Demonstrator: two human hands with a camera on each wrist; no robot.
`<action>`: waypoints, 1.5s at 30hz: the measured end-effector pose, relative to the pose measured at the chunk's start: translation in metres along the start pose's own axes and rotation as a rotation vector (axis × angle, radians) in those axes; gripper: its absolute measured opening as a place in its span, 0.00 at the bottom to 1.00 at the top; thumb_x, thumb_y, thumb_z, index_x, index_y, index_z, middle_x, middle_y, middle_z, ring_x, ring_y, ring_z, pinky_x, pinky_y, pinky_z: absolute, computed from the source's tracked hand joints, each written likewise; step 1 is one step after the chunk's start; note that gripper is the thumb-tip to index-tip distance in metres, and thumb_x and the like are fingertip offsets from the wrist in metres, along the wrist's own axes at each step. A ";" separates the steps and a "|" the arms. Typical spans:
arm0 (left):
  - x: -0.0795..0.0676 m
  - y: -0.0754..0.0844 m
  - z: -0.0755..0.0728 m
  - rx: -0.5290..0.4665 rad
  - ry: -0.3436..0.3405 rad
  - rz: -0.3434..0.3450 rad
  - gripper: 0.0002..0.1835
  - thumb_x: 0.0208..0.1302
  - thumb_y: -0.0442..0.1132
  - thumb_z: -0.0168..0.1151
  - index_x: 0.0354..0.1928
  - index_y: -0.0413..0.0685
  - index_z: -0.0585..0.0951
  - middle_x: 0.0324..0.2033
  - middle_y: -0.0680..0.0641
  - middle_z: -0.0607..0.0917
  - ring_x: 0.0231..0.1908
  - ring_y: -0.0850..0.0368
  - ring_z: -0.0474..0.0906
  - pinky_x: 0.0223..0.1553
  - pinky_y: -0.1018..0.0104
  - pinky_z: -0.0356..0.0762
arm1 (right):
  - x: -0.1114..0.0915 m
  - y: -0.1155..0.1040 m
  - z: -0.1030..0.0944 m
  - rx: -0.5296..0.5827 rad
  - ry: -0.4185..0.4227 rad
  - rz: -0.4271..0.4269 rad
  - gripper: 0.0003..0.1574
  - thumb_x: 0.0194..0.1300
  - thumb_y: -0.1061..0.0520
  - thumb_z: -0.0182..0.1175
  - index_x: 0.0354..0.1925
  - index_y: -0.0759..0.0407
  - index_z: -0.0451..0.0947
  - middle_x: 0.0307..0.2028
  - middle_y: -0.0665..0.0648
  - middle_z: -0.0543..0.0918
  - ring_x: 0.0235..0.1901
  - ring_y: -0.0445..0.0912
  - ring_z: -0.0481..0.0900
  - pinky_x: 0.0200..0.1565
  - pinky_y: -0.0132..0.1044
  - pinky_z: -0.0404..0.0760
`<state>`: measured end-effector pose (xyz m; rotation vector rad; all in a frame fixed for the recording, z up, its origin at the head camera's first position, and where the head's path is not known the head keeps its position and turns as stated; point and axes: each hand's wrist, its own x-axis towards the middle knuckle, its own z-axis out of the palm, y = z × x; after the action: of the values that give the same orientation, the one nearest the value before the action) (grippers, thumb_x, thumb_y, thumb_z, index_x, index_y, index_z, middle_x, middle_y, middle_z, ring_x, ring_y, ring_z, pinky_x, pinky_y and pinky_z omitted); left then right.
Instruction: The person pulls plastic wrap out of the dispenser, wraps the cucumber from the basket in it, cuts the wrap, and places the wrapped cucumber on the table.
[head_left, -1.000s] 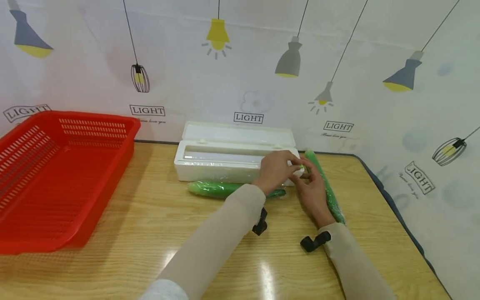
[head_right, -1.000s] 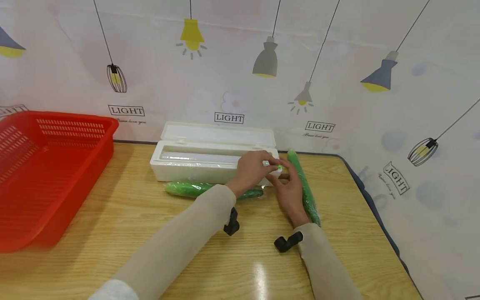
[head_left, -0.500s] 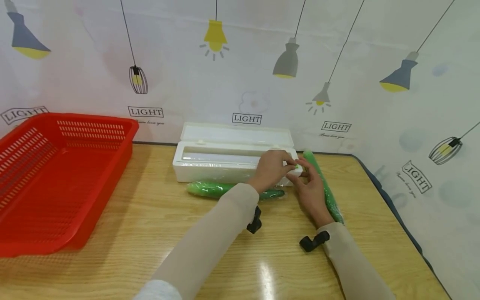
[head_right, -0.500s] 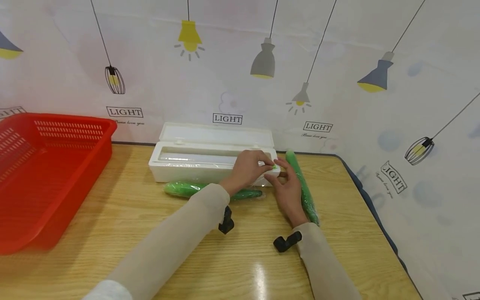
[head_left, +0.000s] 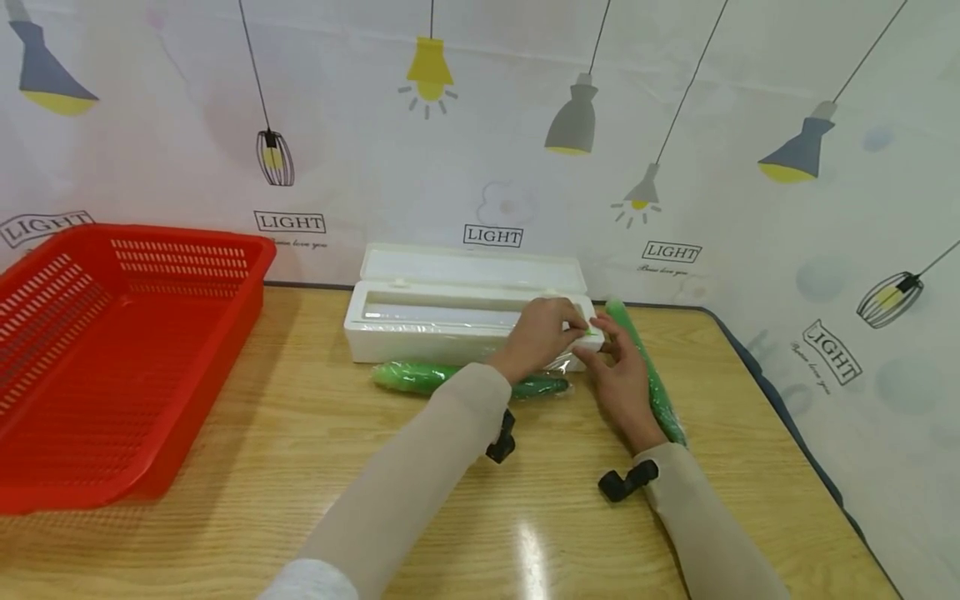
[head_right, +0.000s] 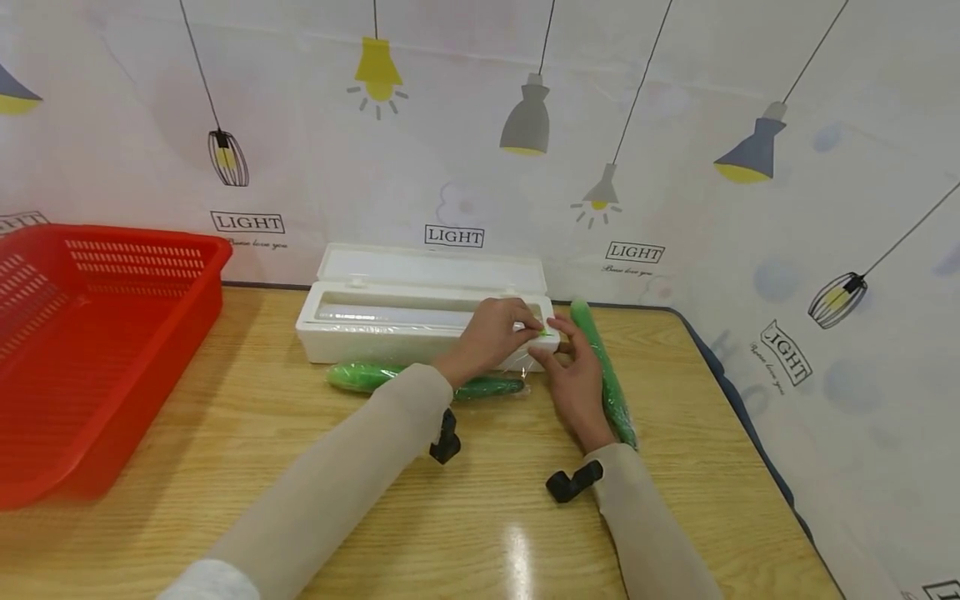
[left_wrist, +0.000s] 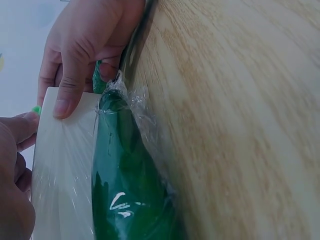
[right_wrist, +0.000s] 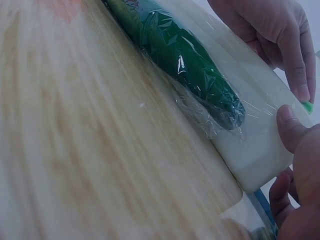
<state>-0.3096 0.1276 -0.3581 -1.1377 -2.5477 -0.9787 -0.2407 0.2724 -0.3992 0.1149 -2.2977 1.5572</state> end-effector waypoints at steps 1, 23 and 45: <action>0.000 0.000 0.000 0.002 0.002 0.007 0.06 0.62 0.36 0.65 0.39 0.45 0.88 0.38 0.51 0.86 0.40 0.59 0.80 0.47 0.73 0.71 | 0.000 0.000 0.000 -0.005 0.001 0.000 0.31 0.64 0.60 0.62 0.64 0.62 0.67 0.69 0.53 0.61 0.45 0.50 0.73 0.37 0.27 0.74; -0.009 -0.017 -0.013 -0.034 0.037 0.047 0.06 0.61 0.34 0.66 0.38 0.42 0.87 0.36 0.48 0.86 0.37 0.58 0.80 0.42 0.73 0.73 | 0.003 -0.005 0.001 -0.034 0.003 -0.007 0.30 0.65 0.62 0.62 0.64 0.62 0.67 0.69 0.52 0.62 0.48 0.54 0.73 0.36 0.25 0.74; -0.022 -0.026 -0.019 -0.039 0.049 0.080 0.06 0.61 0.34 0.65 0.39 0.42 0.87 0.35 0.48 0.85 0.38 0.58 0.80 0.42 0.74 0.74 | 0.000 0.000 0.000 0.008 0.020 -0.039 0.29 0.63 0.65 0.62 0.62 0.66 0.68 0.67 0.58 0.65 0.45 0.53 0.74 0.36 0.24 0.73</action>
<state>-0.3150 0.0899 -0.3656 -1.2005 -2.4358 -1.0274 -0.2403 0.2723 -0.3989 0.1440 -2.2607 1.5416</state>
